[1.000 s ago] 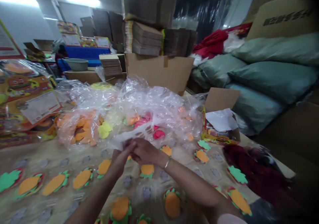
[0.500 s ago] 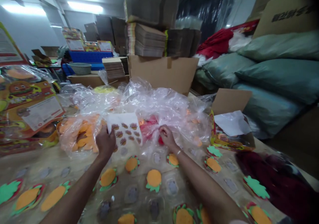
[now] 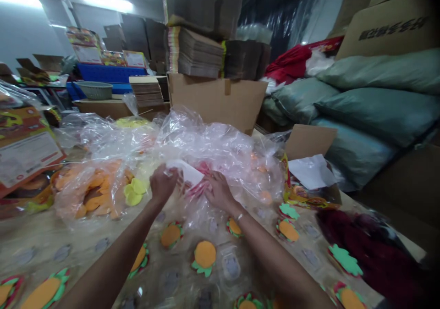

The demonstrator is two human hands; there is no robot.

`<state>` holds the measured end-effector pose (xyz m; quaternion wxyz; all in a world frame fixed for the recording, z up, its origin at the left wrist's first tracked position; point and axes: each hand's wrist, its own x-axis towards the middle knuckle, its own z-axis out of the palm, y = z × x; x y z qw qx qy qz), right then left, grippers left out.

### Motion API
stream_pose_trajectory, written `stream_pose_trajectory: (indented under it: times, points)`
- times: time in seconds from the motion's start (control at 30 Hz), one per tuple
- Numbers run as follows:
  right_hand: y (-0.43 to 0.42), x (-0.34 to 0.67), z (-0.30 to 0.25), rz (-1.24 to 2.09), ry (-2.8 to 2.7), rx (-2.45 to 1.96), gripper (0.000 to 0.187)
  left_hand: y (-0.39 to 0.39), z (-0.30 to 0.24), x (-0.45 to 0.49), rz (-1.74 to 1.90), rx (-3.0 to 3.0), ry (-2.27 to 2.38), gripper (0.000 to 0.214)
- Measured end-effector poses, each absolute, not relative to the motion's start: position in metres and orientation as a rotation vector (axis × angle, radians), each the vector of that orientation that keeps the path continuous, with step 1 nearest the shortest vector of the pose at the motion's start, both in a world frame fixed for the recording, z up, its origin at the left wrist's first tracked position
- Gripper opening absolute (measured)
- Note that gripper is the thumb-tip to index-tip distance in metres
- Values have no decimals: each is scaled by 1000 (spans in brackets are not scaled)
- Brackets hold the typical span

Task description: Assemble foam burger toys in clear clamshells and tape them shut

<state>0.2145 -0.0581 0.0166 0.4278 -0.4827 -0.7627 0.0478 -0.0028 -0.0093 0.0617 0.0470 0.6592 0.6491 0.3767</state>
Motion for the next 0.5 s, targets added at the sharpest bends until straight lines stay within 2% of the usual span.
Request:
stream_pose_trajectory:
  times: [0.1, 0.2, 0.3, 0.5]
  points:
    - [-23, 226, 18, 171, -1649, -1529, 52, -18, 58, 4, 1018, 2317, 1730, 25]
    - [10, 252, 12, 399, -1270, -1726, 31, -16, 65, 11, 747, 2411, 1508, 25]
    - [19, 269, 7, 419, -1161, -1685, 9, -1, 73, 29, 537, 2528, 1468, 28]
    - [-26, 245, 9, 203, -1282, -1372, 8, 49, 62, 71, 558, 2519, 1664, 21]
